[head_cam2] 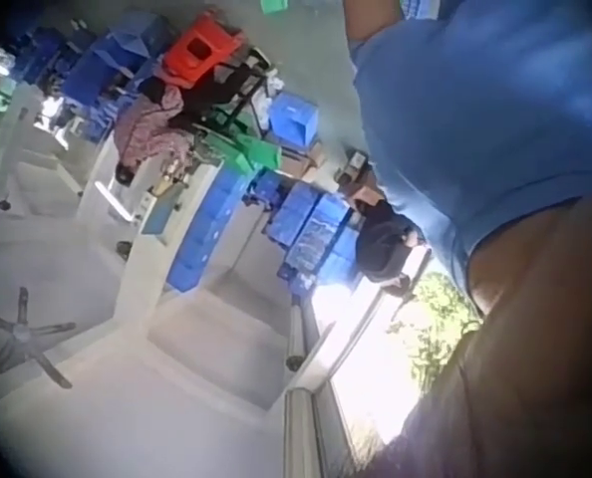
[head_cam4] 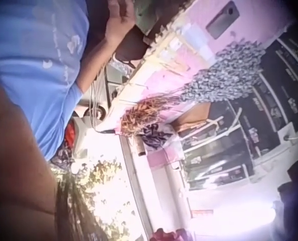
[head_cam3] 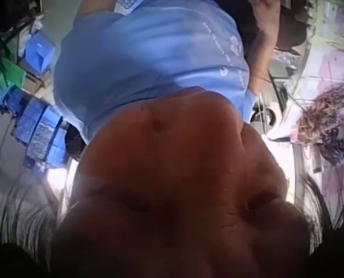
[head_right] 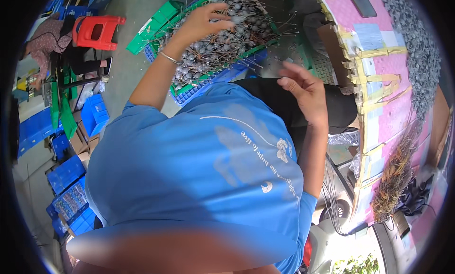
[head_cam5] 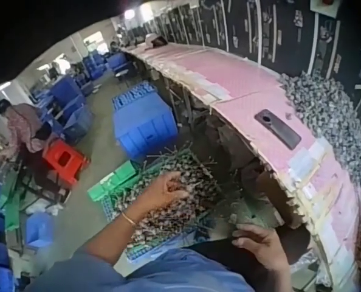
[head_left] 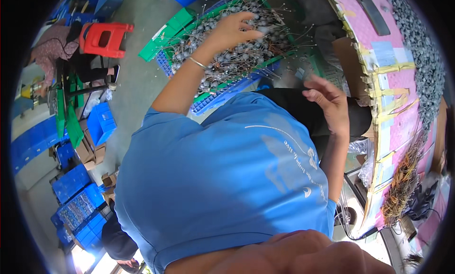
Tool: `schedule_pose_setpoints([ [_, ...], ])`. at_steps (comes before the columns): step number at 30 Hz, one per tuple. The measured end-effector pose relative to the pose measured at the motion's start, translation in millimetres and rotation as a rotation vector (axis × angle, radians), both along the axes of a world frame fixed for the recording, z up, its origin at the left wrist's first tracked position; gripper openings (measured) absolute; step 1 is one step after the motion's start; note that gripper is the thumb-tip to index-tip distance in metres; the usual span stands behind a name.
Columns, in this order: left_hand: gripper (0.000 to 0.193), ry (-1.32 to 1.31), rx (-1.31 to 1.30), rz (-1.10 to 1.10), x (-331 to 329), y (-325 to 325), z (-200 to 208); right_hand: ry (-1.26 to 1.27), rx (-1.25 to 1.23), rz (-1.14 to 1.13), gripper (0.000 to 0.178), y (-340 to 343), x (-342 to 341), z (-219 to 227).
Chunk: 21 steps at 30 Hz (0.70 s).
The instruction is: Tying yellow strips around small silver objects to assemble components in a toy factory environment.
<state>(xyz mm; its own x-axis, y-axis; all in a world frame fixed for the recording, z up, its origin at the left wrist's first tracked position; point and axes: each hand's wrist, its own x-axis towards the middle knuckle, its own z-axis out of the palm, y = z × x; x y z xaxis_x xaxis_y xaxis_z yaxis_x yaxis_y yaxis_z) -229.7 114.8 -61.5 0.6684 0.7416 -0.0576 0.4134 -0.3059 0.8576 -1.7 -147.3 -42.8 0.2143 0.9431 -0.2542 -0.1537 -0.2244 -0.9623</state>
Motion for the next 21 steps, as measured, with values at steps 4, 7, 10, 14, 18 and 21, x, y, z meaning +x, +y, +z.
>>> schedule_pose_setpoints([
  [4, 0.055, -0.102, 0.007, 0.093, 2, 36, -13, -0.028, -0.078, -0.015, 0.035, -16, 11, -2],
  [7, 0.045, -0.228, 0.006, 0.045, 61, 21, 3, -0.012, -0.036, -0.069, 0.034, -33, 27, 3],
  [10, 0.036, -0.368, 0.235, -0.066, 144, 15, 35, -0.15, -0.009, -0.303, 0.032, -67, 44, 37],
  [14, 0.027, -0.449, 0.509, -0.356, 270, 11, 83, -0.371, 0.009, -0.796, 0.026, -135, 75, 59],
  [18, 0.028, -0.3, 1.0, -0.437, 393, 49, 73, -1.154, -0.53, -1.049, 0.032, -190, 106, 66],
  [21, 0.031, 0.062, 1.059, -0.611, 439, 65, 66, -1.279, -0.537, -1.155, 0.029, -200, 118, 56],
])
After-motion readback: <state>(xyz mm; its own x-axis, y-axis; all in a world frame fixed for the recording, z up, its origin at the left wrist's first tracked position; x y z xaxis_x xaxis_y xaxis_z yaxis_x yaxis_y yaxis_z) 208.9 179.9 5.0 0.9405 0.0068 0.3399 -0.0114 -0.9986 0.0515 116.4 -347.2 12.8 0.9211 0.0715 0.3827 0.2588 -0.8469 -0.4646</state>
